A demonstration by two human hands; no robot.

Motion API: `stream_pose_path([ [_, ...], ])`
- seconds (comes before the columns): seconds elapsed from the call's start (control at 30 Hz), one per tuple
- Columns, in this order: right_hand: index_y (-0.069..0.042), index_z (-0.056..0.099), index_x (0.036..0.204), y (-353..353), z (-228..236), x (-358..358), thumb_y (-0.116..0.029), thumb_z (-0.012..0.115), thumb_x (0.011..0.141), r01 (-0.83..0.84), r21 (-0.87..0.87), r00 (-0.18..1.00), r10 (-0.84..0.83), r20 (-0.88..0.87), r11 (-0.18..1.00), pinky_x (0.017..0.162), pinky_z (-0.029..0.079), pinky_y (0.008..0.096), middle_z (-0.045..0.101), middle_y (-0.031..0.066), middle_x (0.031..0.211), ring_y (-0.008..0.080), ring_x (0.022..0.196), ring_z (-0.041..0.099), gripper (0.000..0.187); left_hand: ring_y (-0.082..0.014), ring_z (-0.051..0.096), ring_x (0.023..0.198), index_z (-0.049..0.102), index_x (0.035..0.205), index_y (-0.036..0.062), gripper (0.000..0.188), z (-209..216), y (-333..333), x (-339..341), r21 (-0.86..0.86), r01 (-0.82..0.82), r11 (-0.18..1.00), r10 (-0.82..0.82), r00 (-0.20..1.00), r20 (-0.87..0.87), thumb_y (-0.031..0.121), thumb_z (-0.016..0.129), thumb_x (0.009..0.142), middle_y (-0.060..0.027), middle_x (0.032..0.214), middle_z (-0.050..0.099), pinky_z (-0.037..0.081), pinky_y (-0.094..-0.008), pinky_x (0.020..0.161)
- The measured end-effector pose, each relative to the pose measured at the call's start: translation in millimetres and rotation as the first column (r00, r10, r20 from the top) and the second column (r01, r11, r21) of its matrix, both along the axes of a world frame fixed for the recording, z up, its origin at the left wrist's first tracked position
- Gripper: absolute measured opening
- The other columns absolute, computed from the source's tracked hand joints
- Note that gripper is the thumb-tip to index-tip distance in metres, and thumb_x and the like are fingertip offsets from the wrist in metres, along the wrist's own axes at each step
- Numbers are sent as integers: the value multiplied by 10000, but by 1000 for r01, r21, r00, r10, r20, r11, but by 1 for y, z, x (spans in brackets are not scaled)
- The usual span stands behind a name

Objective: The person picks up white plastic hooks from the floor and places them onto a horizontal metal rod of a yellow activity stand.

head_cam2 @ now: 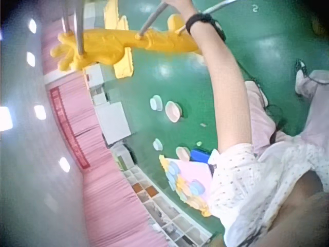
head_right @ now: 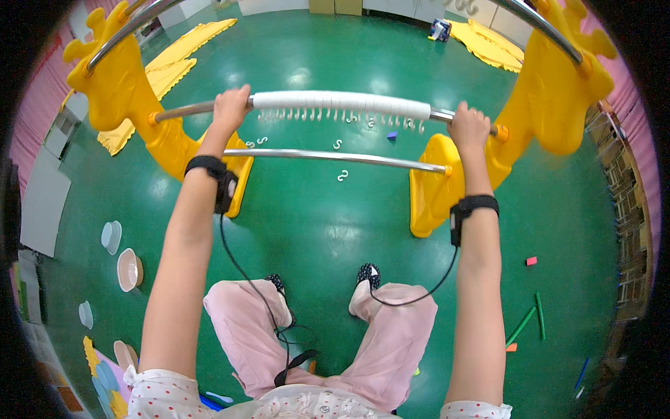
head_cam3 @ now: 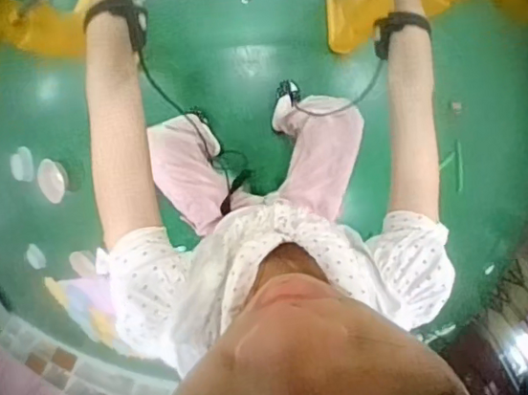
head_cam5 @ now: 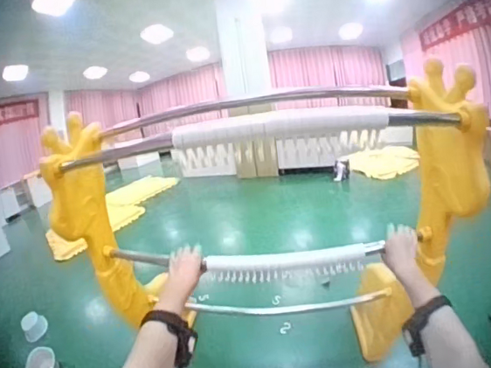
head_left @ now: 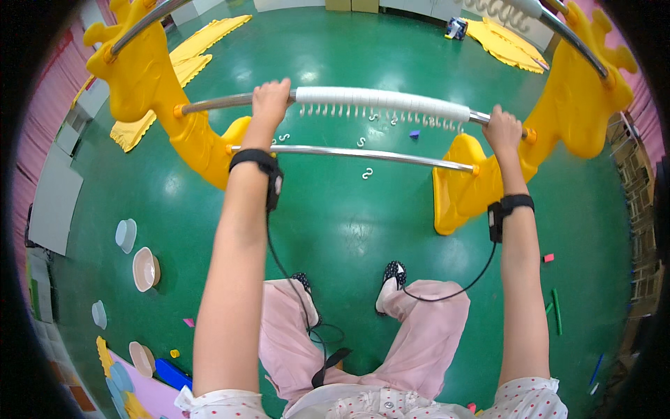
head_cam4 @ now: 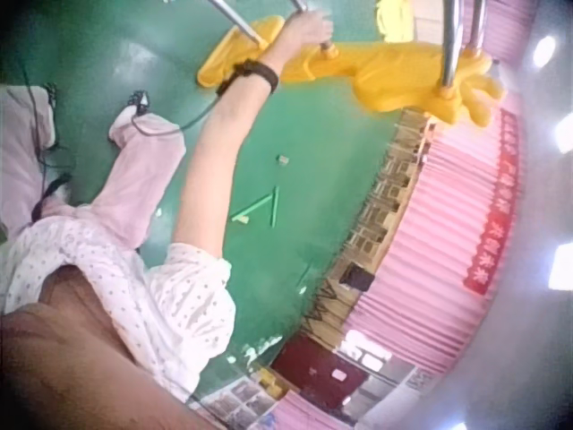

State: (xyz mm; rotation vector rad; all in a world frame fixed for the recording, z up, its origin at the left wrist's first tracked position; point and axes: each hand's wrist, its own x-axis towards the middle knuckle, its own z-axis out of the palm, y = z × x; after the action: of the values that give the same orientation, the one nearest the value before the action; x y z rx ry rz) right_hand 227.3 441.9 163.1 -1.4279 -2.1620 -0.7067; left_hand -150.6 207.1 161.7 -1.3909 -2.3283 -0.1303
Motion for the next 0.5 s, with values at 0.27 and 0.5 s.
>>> stream_pose_path([
  [0.27, -87, 512, 1009, -95, -82, 15, -83, 563, 703, -741, 199, 668, 734, 119, 642, 860, 383, 390, 504, 130, 1057, 291, 1034, 473, 310, -306, 381, 1154, 418, 1197, 123, 573, -78, -86, 62, 408, 261, 875, -222, 965, -141, 113, 606, 656, -153, 1255, 370, 334, -427, 928],
  [0.5, -71, 509, 925, -65, -253, -40, -100, 545, 725, -303, -724, 556, 732, 394, 620, 710, 474, 392, 552, 115, 909, 283, 885, 562, 206, -320, 511, 1046, 583, 1044, 19, 479, -260, -165, 4, -737, 320, 596, 374, 701, 607, 366, 620, 717, -195, 1098, 554, 405, -398, 896],
])
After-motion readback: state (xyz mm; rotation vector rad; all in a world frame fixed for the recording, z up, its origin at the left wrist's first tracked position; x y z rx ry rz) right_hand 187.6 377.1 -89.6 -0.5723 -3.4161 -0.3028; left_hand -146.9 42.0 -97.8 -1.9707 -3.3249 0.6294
